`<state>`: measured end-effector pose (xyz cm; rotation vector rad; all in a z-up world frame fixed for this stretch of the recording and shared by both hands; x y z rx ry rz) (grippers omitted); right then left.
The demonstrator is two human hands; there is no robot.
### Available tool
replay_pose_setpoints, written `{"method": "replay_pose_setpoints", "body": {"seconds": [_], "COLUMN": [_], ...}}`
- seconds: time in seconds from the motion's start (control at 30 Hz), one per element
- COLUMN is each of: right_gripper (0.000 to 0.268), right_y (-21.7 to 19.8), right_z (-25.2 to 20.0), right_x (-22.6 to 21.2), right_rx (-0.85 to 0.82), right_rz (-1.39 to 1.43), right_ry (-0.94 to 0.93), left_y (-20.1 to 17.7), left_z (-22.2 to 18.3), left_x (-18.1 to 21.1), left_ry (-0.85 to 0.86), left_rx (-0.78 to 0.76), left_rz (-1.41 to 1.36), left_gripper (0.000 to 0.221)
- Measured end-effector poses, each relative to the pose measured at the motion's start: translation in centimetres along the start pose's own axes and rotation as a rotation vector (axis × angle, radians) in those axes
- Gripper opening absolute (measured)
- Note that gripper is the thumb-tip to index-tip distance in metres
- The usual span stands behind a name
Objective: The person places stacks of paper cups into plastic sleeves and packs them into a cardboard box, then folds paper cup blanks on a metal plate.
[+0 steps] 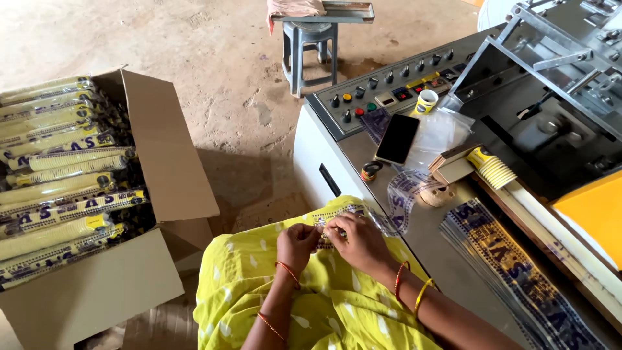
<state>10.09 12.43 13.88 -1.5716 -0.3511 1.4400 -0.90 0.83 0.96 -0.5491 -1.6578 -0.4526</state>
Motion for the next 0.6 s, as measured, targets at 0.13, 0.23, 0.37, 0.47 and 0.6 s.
{"method": "replay_pose_setpoints", "body": {"seconds": [0.13, 0.23, 0.37, 0.47, 0.6], "right_gripper": [0.015, 0.016, 0.016, 0.018, 0.019], "right_y": [0.9, 0.8, 0.8, 0.5, -0.3], "right_z": [0.2, 0.1, 0.1, 0.0, -0.1], "right_x": [0.2, 0.7, 0.9, 0.4, -0.7], "right_rx": [0.021, 0.009, 0.018, 0.02, 0.025], "right_rz": [0.053, 0.056, 0.08, 0.079, 0.12], "right_ry": [-0.004, 0.022, 0.021, -0.001, 0.007], "left_y": [-0.1, 0.0, 0.0, 0.0, 0.0], "left_z": [0.5, 0.5, 0.5, 0.0, -0.6], "left_x": [-1.0, -1.7, -1.6, -0.2, 1.9], "left_ry": [0.047, 0.036, -0.007, -0.036, 0.086], "left_rx": [-0.009, -0.064, -0.065, -0.042, 0.025], "left_rz": [-0.046, 0.013, 0.023, 0.07, 0.236], "left_gripper": [0.024, 0.03, 0.02, 0.024, 0.024]}}
Point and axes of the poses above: each hand's wrist, its own z-axis towards the middle knuckle, its own y-axis out of the palm, x = y × z, the point moved 4 cm from there along z, towards the middle knuckle, and after that the axes turned 5 degrees about y, right-handed, at the moved point
